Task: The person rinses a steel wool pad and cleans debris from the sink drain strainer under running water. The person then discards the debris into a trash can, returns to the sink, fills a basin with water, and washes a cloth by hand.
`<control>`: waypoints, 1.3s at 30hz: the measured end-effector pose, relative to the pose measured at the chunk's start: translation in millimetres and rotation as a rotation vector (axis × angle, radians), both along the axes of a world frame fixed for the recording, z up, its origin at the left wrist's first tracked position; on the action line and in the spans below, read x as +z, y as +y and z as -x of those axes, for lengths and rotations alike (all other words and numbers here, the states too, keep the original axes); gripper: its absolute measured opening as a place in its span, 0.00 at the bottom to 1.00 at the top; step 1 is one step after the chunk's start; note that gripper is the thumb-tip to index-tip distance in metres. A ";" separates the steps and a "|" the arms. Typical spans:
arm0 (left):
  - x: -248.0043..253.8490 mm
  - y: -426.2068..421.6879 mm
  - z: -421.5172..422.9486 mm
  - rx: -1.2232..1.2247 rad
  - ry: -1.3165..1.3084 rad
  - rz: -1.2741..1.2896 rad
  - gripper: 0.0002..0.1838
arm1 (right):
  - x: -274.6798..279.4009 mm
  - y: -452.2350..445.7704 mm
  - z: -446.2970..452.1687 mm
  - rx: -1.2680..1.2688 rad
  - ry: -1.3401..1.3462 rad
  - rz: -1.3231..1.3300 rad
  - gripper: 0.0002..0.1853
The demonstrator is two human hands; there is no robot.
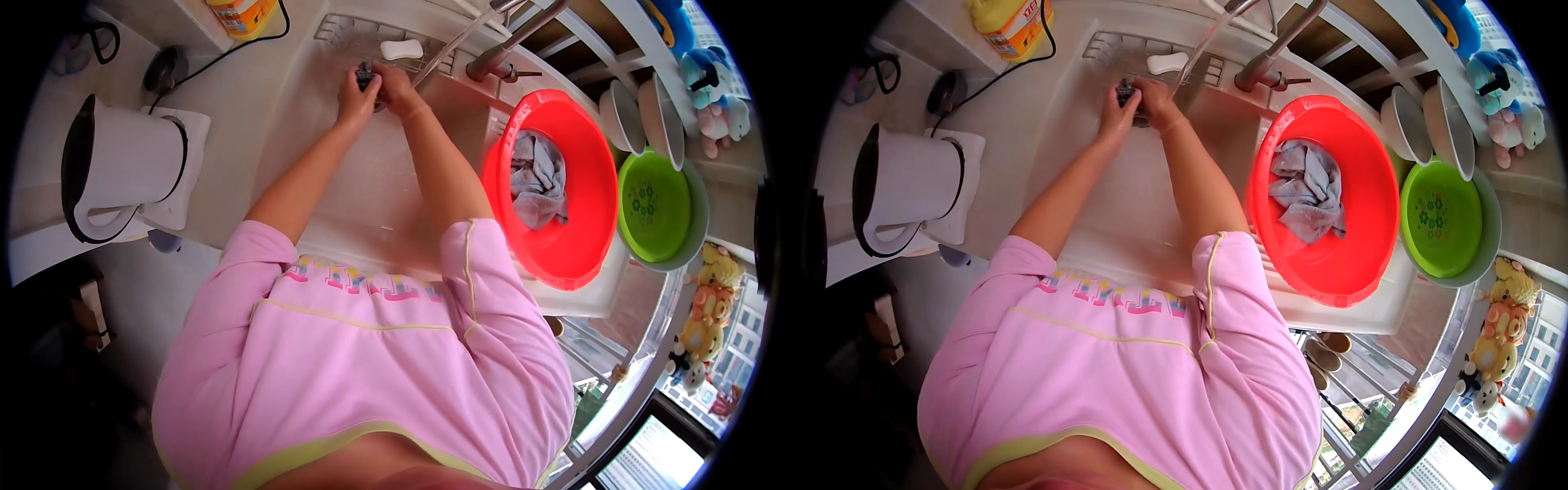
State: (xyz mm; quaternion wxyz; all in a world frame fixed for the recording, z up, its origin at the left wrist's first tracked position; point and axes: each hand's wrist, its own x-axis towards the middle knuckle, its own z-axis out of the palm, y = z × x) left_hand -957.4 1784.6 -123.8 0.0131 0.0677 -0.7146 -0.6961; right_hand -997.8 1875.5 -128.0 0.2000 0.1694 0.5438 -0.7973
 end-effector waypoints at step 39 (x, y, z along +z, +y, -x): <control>-99.4 17.1 54.2 -0.149 -0.640 -1.129 0.17 | -4.6 25.0 -65.1 -0.276 0.077 0.369 0.15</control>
